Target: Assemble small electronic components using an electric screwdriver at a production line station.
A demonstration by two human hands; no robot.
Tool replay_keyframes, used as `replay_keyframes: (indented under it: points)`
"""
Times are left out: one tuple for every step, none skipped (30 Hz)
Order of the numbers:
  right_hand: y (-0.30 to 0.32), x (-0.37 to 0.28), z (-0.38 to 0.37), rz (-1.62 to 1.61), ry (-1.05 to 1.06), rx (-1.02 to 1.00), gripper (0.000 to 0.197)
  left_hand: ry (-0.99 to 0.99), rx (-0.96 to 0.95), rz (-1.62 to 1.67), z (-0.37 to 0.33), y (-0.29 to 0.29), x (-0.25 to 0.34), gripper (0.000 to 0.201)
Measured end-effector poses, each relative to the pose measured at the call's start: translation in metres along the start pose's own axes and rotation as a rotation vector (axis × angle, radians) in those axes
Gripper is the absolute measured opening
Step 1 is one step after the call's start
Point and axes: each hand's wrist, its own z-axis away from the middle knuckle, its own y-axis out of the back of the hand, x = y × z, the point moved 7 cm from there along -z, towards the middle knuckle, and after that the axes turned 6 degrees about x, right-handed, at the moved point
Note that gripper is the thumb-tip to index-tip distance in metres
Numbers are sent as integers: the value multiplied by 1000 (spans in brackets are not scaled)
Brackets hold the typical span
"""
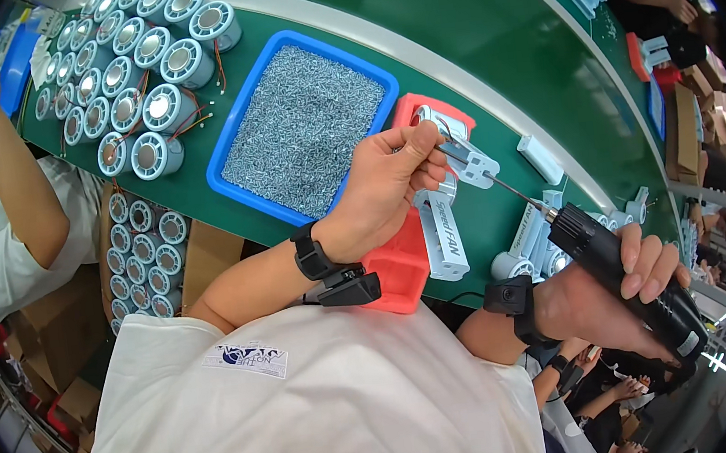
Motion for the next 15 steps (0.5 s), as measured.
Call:
replay_keyframes:
  points:
    - [0,1,1,10,-8,9,76,-5,0,27,-1,1,-1,27]
    - [0,2,1,21,-16,18,81,-11,-1,53,-1,3,-1,27]
    - [-1,1,1,21,-14,15,81,-16,-2,80,-2,3,0,27]
    - [-1,0,2,12,-14,18,81,-18,-3,81,-2,3,1,27]
    - [-2,0,3,3,-14,21,82,-1,3,80,-2,3,1,27]
    - [-2,0,3,-7,-15,23,83,16,9,78,-1,3,2,27]
    - [-3,1,4,-9,-17,21,83,33,16,77,0,3,2,28]
    - [-3,4,4,-17,-19,18,83,29,18,79,1,4,4,28]
    - [-3,5,3,-21,-17,16,83,27,18,67,2,4,5,28]
    - [-2,6,3,-25,-16,14,83,26,20,55,3,5,7,28]
    - [-2,7,2,-25,-16,14,83,23,23,42,4,6,8,28]
    - [-3,7,2,-40,-19,-4,83,23,23,43,4,7,9,28]
    - [-4,8,1,-56,-23,-20,83,34,-4,32,4,5,9,29]
    - [-4,6,1,-64,-20,-32,83,56,-36,19,4,3,8,30]
    - [-3,3,0,-56,-15,-26,83,78,-68,5,4,1,6,31]
